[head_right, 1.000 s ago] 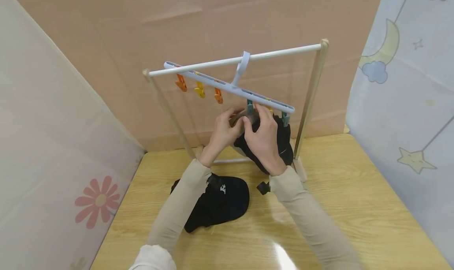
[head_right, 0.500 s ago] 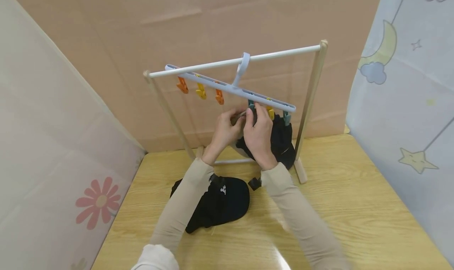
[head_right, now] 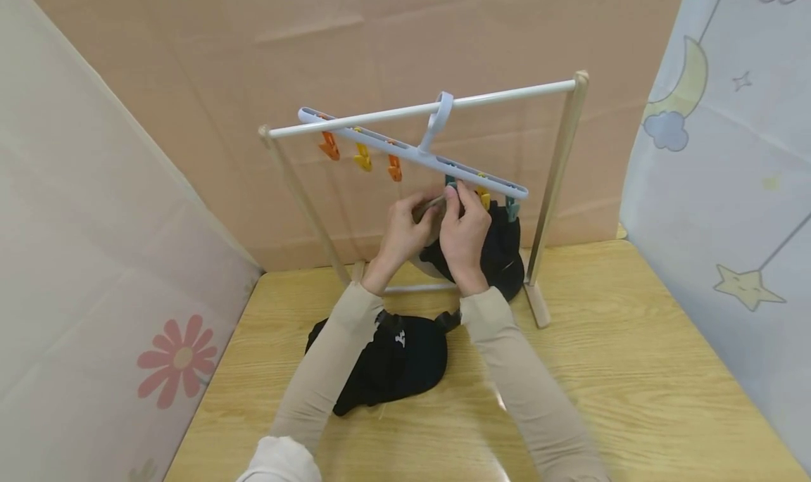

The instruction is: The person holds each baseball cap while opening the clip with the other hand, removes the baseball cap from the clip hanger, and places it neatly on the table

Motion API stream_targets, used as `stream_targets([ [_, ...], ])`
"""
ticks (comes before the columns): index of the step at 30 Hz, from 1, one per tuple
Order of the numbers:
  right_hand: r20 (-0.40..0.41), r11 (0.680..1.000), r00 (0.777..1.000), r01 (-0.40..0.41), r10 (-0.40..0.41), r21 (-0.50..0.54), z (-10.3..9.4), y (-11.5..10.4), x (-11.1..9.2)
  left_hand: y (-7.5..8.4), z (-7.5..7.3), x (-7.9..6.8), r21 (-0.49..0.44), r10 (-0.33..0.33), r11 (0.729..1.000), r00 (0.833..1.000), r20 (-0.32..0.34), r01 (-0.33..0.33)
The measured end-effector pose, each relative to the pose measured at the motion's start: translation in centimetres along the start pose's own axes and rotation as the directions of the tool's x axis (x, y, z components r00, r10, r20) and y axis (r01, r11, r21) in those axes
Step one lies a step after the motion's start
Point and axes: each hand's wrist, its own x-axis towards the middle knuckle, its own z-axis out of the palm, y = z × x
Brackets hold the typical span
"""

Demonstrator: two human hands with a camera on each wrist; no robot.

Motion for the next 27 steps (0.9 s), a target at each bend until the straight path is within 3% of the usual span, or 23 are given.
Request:
stream_targets([
  [15, -0.086, 0.965, 0.981, -0.155, 0.176, 0.213, 0.6, -0.5, 0.4, 0.3, 0.1, 0.0, -0.007, 0.005, 1.000, 0.999, -0.032, -0.005],
  [27, -0.171, 0.947, 0.963, -0.156, 0.209, 0.280, 1.2, -0.6, 0.3, 0.3, -0.1, -0.2, -0.029, 0.015, 0.999, 1.000, -0.026, -0.015],
])
